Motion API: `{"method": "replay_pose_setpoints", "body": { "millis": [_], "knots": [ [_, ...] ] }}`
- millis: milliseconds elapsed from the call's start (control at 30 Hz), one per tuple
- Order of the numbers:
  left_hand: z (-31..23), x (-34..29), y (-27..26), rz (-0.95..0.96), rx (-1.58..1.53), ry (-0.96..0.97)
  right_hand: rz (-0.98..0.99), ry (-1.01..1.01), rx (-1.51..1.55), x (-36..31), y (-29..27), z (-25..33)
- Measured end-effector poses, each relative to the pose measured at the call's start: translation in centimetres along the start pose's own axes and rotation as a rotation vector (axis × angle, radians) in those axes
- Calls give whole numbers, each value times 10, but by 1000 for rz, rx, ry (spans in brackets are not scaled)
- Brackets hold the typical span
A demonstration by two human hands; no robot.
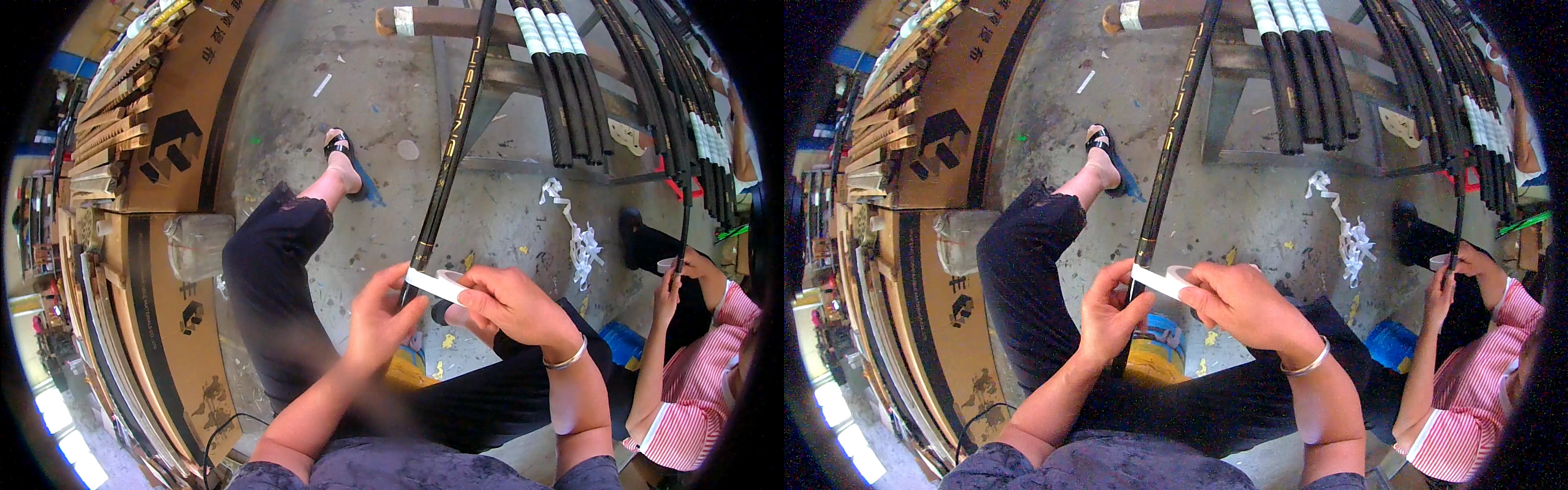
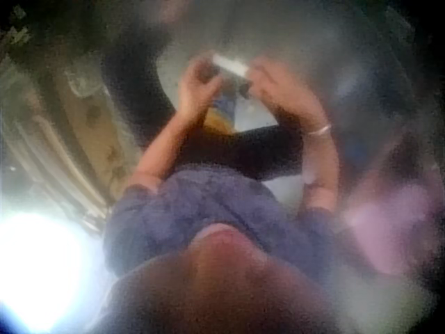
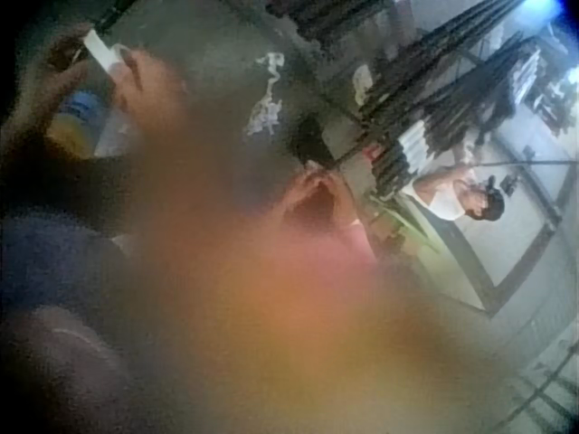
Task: The person applies pieces of white tape around the surface of long black rods, then gathers a bundle of the rods and places them together.
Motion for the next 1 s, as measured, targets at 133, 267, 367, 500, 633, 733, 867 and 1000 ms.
{"method": "replay_pose_setpoints", "body": {
  "millis": [133,267,367,500,633,733,867,1000],
  "knots": [
    [-2,0,-1,-24,-4,102,-6,-10,-15,0,-1,2],
    [-2,1,-2,-18,-39,131,-7,-12,-16,0,-1,1],
    [-5,-1,-3,-34,-47,17,-17,-20,-22,1,0,3],
    [-7,-1,-2,-37,-72,-36,16,5,-40,1,0,1],
    [-6,-1,-3,-55,-50,-40,5,-11,-52,0,0,4],
    [-7,-2,-2,-71,1,-33,-20,-45,-69,-2,2,5],
    [-5,-3,-2,-85,12,-31,-20,-37,-57,-3,2,6],
    [-8,-3,0,-80,-27,-57,-19,-23,-46,-4,0,6]
  ]
}}
Point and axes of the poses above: each hand's wrist, its own x-axis towards the middle knuckle, its own y-axis out of the palm, z = x × y, the point moved 4 cm from there along x, towards the middle knuckle, and after that the axes turned 4 degrees about y, right-handed, at the moved point
